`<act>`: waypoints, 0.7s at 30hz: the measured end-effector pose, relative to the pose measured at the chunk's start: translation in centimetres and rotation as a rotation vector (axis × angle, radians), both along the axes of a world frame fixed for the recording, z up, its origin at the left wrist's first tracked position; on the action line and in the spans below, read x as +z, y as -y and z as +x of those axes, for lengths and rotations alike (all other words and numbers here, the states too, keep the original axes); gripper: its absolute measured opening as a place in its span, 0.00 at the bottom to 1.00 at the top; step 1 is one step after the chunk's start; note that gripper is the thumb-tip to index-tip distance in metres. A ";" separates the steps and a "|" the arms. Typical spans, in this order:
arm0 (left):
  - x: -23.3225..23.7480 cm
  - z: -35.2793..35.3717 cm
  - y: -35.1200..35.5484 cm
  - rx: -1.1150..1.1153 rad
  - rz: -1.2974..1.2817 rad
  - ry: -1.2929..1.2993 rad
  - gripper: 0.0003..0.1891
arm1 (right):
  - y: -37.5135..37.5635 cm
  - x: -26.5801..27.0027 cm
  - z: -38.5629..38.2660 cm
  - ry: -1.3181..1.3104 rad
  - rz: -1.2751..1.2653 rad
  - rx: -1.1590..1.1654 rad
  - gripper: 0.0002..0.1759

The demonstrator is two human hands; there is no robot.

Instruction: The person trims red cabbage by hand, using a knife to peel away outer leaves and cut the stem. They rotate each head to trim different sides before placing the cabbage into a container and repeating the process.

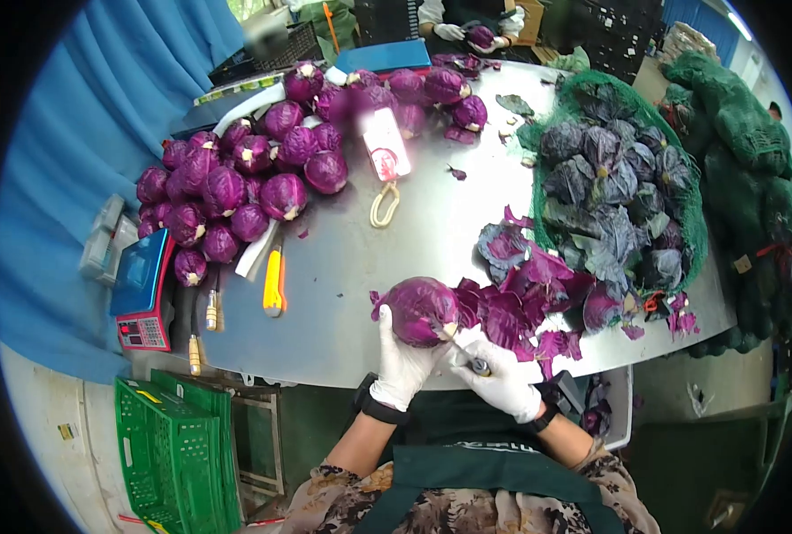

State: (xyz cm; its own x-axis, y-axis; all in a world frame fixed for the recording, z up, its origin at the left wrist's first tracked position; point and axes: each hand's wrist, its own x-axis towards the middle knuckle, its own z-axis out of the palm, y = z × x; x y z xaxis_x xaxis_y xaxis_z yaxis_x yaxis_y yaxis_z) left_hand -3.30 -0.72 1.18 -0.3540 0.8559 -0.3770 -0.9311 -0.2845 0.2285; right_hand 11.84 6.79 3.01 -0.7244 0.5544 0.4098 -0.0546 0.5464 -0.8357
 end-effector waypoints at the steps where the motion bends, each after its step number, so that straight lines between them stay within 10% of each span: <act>1: -0.2 -0.7 0.3 0.008 0.009 -0.041 0.38 | 0.1 -0.5 0.3 0.046 -0.164 -0.015 0.07; 8: 0.2 -6.3 3.2 0.183 -0.219 -0.566 0.40 | -1.4 -4.4 2.1 0.334 -0.535 -0.216 0.08; 17: 2.5 -17.7 7.6 0.735 -0.646 -1.307 0.43 | 0.4 -6.6 2.9 0.246 -0.150 -0.187 0.04; 21: 1.9 -23.1 11.0 0.826 -1.267 -1.667 0.47 | 1.4 -5.5 2.9 0.234 -0.226 -0.197 0.04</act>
State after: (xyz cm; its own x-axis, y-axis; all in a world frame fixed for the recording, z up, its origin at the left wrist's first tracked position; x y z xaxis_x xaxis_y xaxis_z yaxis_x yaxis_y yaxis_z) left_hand -26.39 -11.77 3.09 -0.8756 0.0339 0.4819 0.4341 0.4927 0.7542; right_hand 14.79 5.42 -2.46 -0.6543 0.7499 0.0975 0.2396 0.3279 -0.9138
